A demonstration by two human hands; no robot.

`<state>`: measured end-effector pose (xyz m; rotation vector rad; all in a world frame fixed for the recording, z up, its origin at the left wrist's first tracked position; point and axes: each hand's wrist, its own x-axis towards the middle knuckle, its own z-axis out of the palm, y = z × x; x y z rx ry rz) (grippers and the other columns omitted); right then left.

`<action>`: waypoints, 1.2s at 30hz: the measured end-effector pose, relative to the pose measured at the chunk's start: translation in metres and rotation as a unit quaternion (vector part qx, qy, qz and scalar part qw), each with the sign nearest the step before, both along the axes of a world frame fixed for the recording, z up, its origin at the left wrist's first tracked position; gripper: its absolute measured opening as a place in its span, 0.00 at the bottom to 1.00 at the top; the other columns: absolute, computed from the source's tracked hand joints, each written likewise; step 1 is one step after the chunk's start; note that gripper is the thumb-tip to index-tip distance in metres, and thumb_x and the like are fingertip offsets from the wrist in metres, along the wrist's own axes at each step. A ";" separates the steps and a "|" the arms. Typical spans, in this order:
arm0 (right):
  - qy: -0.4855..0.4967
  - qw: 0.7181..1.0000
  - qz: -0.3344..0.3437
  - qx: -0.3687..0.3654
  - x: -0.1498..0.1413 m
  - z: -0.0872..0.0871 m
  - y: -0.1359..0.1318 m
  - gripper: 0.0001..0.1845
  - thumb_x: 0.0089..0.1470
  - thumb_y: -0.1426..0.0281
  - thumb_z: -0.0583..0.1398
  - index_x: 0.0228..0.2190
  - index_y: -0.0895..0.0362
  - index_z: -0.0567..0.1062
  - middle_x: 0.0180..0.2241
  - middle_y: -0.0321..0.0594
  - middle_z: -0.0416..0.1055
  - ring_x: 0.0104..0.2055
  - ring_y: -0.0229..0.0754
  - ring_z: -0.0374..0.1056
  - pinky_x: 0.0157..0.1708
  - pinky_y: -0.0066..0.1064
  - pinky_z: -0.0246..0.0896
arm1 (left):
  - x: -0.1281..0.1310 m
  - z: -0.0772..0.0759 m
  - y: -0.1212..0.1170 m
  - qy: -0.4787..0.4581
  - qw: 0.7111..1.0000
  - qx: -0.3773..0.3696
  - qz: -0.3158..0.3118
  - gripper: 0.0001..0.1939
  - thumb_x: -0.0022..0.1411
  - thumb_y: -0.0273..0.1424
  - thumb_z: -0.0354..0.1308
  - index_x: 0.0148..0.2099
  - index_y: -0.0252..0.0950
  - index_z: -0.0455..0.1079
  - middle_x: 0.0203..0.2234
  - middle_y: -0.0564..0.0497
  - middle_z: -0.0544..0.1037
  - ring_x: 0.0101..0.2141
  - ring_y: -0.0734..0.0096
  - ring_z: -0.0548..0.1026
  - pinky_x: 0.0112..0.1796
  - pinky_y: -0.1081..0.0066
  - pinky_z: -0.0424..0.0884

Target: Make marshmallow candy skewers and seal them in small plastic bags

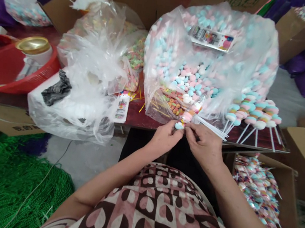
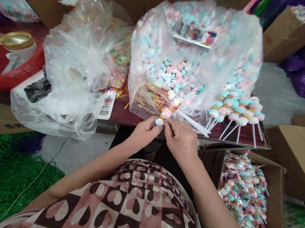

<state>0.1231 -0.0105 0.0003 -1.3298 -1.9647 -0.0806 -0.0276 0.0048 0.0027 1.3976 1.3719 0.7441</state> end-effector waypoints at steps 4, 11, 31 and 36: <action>-0.035 0.999 -0.002 -0.003 0.001 0.003 0.001 0.10 0.60 0.71 0.56 0.32 0.57 0.78 0.25 0.39 0.76 0.28 0.41 0.71 0.31 0.30 0.63 | -0.001 0.001 -0.001 0.101 0.991 0.077 -0.046 0.13 0.61 0.37 0.54 0.44 0.37 0.73 0.24 0.55 0.73 0.26 0.72 0.68 0.30 0.73 0.59; -0.050 0.999 -0.009 0.017 0.002 0.000 0.004 0.10 0.58 0.72 0.56 0.28 0.57 0.75 0.22 0.38 0.73 0.25 0.39 0.68 0.27 0.29 0.59 | 0.000 0.003 -0.003 0.147 0.983 0.100 -0.051 0.15 0.64 0.36 0.51 0.47 0.37 0.73 0.29 0.51 0.78 0.30 0.69 0.73 0.34 0.72 0.64; 0.088 0.993 -0.010 -0.078 -0.001 -0.001 -0.004 0.06 0.51 0.72 0.56 0.26 0.55 0.73 0.23 0.36 0.74 0.24 0.38 0.69 0.26 0.29 0.63 | -0.004 -0.002 0.004 -0.279 0.946 -0.156 -0.059 0.09 0.57 0.37 0.54 0.34 0.36 0.66 0.17 0.59 0.64 0.15 0.81 0.57 0.18 0.77 0.48; 0.142 0.982 -0.010 -0.125 0.002 0.006 -0.006 0.06 0.52 0.72 0.56 0.26 0.56 0.73 0.23 0.35 0.73 0.22 0.36 0.67 0.24 0.27 0.61 | -0.008 0.005 0.005 -0.410 0.867 -0.264 -0.101 0.13 0.56 0.40 0.58 0.36 0.34 0.67 0.19 0.55 0.68 0.15 0.84 0.58 0.17 0.79 0.46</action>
